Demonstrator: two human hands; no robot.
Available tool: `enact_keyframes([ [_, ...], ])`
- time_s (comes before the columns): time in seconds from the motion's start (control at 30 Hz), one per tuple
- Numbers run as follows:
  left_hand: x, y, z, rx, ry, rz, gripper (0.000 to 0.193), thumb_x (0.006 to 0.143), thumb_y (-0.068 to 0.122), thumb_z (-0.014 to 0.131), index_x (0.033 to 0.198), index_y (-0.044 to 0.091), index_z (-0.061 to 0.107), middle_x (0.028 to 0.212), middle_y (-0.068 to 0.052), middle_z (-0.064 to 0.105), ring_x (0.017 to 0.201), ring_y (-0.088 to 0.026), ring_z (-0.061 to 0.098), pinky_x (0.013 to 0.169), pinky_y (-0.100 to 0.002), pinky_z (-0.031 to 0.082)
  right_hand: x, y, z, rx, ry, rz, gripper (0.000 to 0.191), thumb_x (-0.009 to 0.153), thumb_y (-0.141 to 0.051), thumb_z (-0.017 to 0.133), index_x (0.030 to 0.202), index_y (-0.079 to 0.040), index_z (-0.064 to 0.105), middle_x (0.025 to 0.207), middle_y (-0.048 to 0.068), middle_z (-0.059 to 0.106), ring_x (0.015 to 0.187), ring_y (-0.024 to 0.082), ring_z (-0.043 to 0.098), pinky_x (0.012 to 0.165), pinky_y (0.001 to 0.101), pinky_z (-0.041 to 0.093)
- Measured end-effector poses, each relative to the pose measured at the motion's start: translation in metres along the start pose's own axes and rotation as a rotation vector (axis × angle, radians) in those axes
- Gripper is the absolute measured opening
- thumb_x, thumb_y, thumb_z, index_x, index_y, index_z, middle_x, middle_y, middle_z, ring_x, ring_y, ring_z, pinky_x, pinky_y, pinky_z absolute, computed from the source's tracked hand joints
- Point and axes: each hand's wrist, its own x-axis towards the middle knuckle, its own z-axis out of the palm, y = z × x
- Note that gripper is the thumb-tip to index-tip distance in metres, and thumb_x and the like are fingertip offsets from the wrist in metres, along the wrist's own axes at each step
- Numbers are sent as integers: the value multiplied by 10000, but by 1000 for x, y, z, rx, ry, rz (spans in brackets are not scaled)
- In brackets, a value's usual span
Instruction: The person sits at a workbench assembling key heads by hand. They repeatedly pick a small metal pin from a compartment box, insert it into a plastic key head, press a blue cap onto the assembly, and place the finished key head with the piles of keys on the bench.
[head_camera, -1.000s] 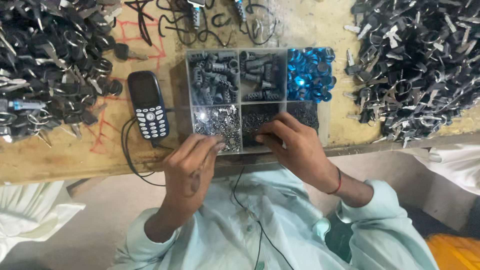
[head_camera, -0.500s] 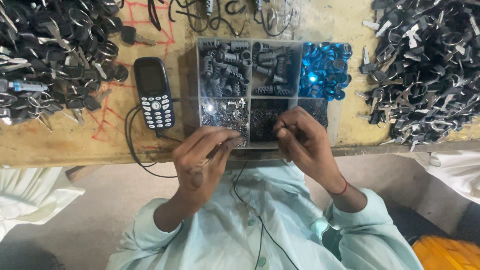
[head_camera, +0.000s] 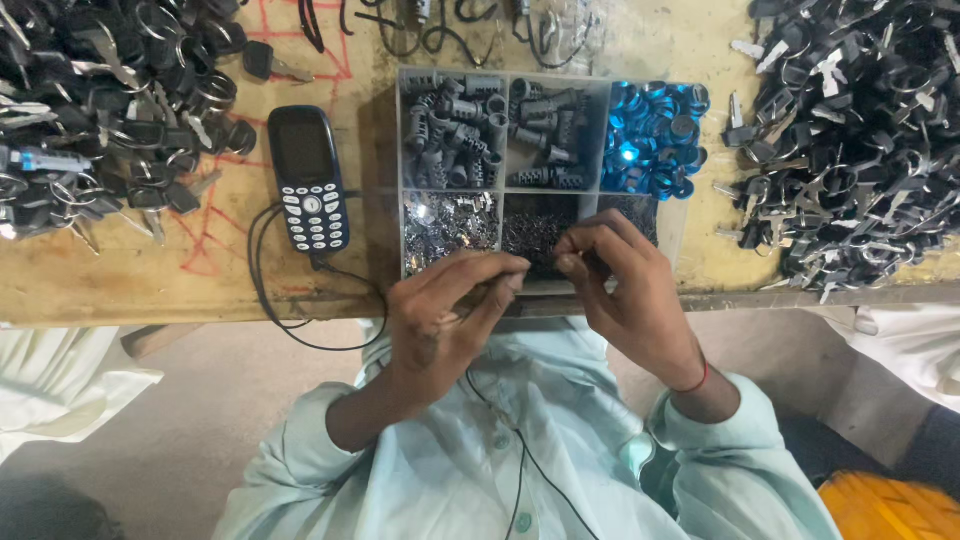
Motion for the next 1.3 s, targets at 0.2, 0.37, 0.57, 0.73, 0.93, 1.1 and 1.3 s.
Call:
enact_keyframes([
  [0.2,4,-7,-1,44,4,115,149,952,37,747,1100,41,738,1043,-78,764,951,-194,765,859,-299,599,24,-11,-1,-606,-258,-72,161,887,-147,717,1011,-83,636,996,115,587,829,299,676,605,436,514],
  [0.37,4,-11,-3,-37,-4,39,135,951,34,742,1085,31,739,1008,-85,756,905,-165,757,805,-274,609,17,-9,-5,-368,-155,-74,162,919,-105,735,1062,-76,665,1026,114,616,829,309,657,638,433,508],
  [0.57,2,-18,8,-171,-49,26,153,958,23,743,1110,33,751,990,-81,777,874,-128,766,771,-243,610,-1,4,-12,447,-131,-13,121,906,20,726,999,-21,660,1102,95,604,955,198,604,765,334,519],
  [0.73,-2,-23,18,-583,-153,-203,163,988,17,724,1145,28,765,970,-91,763,860,-131,745,748,-260,622,-16,14,-7,825,-146,271,71,955,-12,685,1013,15,655,1118,83,594,745,81,592,615,229,500],
  [0.93,-4,-22,17,-644,-200,-220,174,1003,36,718,1170,36,767,948,-100,770,823,-137,746,735,-270,635,-18,24,-11,885,-217,269,86,954,-10,687,1027,35,681,1102,102,606,720,95,603,593,230,500],
  [1.1,-4,-19,16,-654,-203,-177,183,1003,31,714,1182,36,752,965,-102,769,839,-143,750,745,-273,638,-21,23,-7,965,-227,257,104,984,-50,677,1052,29,677,1109,113,608,783,138,658,589,244,519],
  [1.3,-5,-21,16,-616,-168,-205,180,1000,11,706,1174,-5,749,961,-101,756,853,-148,746,761,-273,634,-23,20,-4,914,-178,171,113,1037,-81,638,1094,12,666,1132,121,609,824,127,631,644,252,546],
])
